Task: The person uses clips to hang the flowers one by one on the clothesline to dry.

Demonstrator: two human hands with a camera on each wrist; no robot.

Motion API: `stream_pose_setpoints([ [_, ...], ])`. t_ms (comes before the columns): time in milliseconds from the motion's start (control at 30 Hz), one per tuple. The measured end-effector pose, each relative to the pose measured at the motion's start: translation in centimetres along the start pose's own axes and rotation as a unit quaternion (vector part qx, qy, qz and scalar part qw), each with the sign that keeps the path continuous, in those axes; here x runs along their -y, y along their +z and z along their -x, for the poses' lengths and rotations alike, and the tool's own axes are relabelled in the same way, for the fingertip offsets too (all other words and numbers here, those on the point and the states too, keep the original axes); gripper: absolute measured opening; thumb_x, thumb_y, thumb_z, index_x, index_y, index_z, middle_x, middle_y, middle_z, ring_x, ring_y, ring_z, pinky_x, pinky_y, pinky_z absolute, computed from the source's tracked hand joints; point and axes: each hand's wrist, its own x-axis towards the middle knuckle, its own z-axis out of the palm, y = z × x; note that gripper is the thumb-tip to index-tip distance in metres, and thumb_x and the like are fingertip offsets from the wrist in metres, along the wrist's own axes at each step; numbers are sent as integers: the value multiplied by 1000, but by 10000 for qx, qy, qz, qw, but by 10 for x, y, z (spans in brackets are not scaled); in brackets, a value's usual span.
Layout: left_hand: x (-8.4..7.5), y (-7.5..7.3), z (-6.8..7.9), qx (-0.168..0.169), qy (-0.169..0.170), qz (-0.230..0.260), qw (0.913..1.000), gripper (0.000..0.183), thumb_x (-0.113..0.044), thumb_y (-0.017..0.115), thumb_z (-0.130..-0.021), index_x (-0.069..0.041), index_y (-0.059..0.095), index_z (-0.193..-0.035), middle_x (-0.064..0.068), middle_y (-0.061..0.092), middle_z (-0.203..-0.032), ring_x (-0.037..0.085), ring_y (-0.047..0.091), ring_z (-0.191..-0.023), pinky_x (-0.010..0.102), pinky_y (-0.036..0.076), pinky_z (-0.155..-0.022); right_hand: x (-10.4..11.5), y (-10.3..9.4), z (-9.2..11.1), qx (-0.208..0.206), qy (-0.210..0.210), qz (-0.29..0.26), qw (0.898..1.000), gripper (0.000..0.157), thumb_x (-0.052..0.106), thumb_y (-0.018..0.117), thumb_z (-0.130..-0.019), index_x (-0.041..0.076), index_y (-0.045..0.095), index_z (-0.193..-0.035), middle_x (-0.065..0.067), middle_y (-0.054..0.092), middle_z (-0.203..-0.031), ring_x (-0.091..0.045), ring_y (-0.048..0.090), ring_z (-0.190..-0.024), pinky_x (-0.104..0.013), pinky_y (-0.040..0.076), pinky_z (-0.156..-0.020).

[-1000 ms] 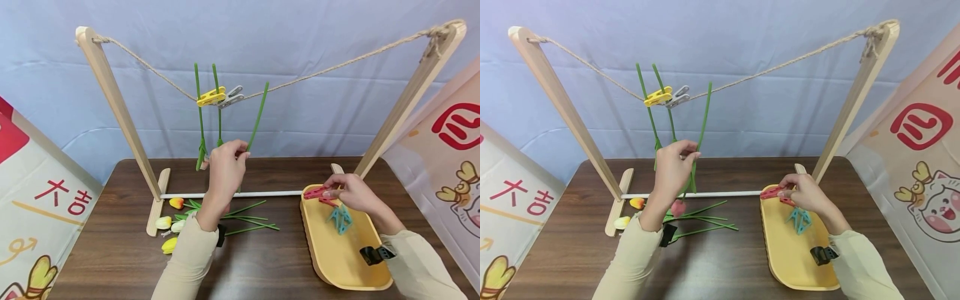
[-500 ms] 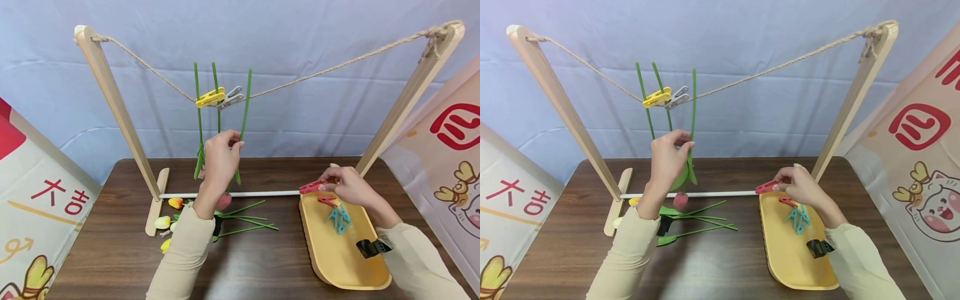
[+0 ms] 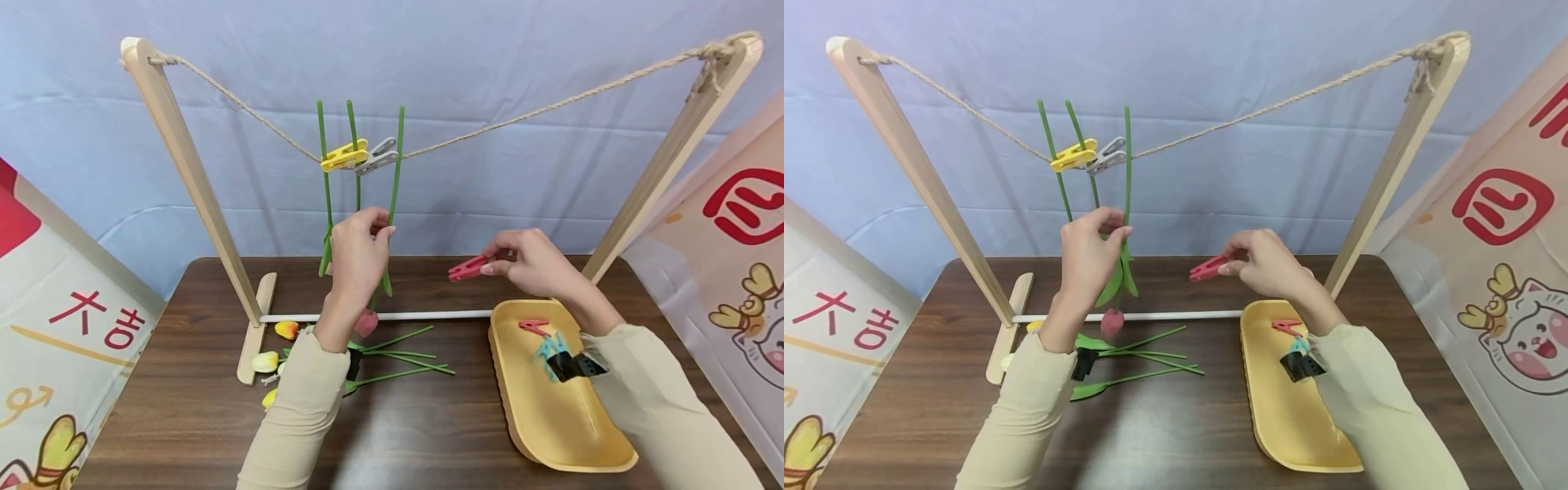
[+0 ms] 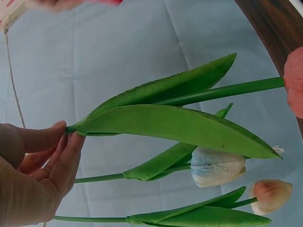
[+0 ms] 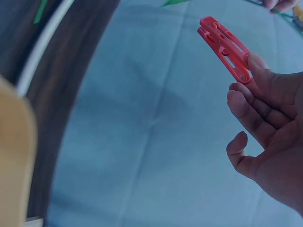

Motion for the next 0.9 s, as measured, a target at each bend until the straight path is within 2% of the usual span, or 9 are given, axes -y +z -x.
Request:
stream_pose_setpoints([
  [167, 0, -1, -2, -62, 27, -32, 10000, 10, -5, 67, -82, 1, 69, -90, 10, 68, -82, 20, 64, -73, 34, 48, -68, 27, -10, -25, -152, -376, 63, 9992, 4, 1, 70, -77, 2, 67, -79, -3, 62, -70, -13, 40, -53, -26, 31, -48],
  [367, 0, -2, -4, -147, 83, -38, 9999, 10, -5, 67, -82, 1, 69, -89, 10, 68, -82, 20, 64, -73, 34, 48, -68, 61, -29, -53, -537, -719, 205, 9958, 4, -1, 69, -78, -3, 66, -79, -9, 63, -71, -16, 48, -57, -24, 31, -51],
  [633, -2, -4, -6, -169, 89, -48, 9998, 10, -6, 67, -82, 2, 69, -89, 10, 68, -82, 20, 63, -74, 34, 47, -70, 95, -52, -76, -1156, -475, 333, 9916, 6, 3, 68, -80, -3, 68, -80, -13, 64, -73, -19, 47, -55, -20, 32, -49],
  [900, -3, -5, -8, -181, 73, -19, 9998, 9, -5, 67, -82, 1, 69, -89, 9, 68, -83, 20, 63, -74, 34, 47, -70, 109, -58, -86, -1809, -186, 288, 9829, 12, 5, 66, -83, -6, 67, -81, -17, 64, -74, -18, 49, -56, -18, 34, -50],
])
